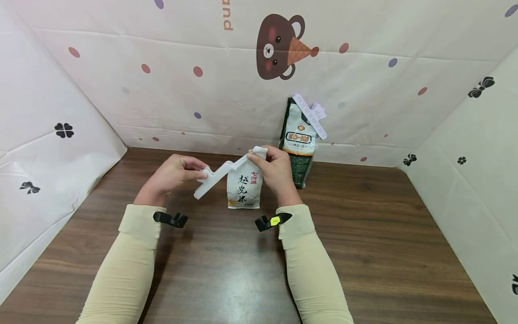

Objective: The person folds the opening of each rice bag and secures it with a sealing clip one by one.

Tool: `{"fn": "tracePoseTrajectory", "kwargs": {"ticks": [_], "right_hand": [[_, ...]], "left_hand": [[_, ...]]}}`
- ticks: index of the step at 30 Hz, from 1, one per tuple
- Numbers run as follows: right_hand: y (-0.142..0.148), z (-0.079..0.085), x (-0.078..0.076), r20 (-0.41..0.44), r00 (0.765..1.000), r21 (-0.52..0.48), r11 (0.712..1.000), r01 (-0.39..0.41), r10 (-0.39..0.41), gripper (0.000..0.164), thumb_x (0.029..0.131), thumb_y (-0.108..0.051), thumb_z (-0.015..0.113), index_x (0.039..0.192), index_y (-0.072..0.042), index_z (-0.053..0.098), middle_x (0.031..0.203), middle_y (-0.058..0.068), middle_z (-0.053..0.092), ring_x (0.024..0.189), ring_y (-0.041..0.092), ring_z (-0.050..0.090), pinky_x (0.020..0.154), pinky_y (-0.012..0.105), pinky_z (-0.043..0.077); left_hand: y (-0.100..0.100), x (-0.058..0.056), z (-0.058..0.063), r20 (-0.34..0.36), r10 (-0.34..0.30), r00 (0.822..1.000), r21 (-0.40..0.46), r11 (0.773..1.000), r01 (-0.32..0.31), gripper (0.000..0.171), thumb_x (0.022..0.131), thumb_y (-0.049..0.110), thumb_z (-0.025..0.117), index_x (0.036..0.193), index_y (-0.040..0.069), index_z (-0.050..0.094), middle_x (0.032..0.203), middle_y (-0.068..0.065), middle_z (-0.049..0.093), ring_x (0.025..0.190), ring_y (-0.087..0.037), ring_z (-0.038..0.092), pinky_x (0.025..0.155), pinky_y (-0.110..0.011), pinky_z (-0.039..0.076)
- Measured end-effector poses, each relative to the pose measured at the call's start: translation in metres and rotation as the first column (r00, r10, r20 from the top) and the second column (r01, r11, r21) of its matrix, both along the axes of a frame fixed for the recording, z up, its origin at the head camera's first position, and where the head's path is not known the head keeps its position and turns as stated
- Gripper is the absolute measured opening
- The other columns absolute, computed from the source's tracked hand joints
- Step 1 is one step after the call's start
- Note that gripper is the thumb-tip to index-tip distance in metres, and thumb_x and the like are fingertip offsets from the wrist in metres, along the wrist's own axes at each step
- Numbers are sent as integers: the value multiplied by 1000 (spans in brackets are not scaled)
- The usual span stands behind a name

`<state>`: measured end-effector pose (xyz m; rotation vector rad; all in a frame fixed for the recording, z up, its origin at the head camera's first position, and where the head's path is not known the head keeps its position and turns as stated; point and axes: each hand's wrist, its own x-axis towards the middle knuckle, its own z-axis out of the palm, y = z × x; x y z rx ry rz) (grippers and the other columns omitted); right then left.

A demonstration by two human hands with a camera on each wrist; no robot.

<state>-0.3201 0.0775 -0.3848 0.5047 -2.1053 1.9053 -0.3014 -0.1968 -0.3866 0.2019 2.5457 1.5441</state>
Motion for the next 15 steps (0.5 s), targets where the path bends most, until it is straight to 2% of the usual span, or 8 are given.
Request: {"fn": "tracePoseTrajectory", "kwargs": {"ticks": [8, 12, 15], "right_hand": [[0, 1, 2, 4, 1000, 18, 1000, 4, -4, 21, 85, -14, 75, 99, 1, 72, 91, -4, 71, 81, 11, 65, 69, 25, 56], [0, 1, 1, -5, 1000, 19, 1000, -1, 1, 21, 84, -13, 76, 98, 2, 72, 89, -8, 70, 80, 10, 65, 69, 25, 56], [0, 1, 1, -13, 1000, 19, 1000, -1, 1, 20, 84, -13, 76, 97, 2, 72, 90, -5, 71, 79, 10, 65, 68, 24, 56]], "left_hand": [[3, 0, -1, -2, -3, 1000, 16, 1000, 3, 20, 82, 20, 78, 100, 11, 74, 98, -8, 72, 92, -23, 64, 88, -48, 51], [4, 0, -1, -2, -1, 1000, 13, 1000, 1, 20, 82, 20, 78, 100, 12, 74, 98, -8, 72, 93, -24, 64, 87, -48, 51], [6, 0, -1, -6, -4, 1000, 12, 1000, 4, 20, 82, 20, 78, 100, 11, 74, 98, -8, 72, 92, -24, 64, 86, -46, 52]]}}
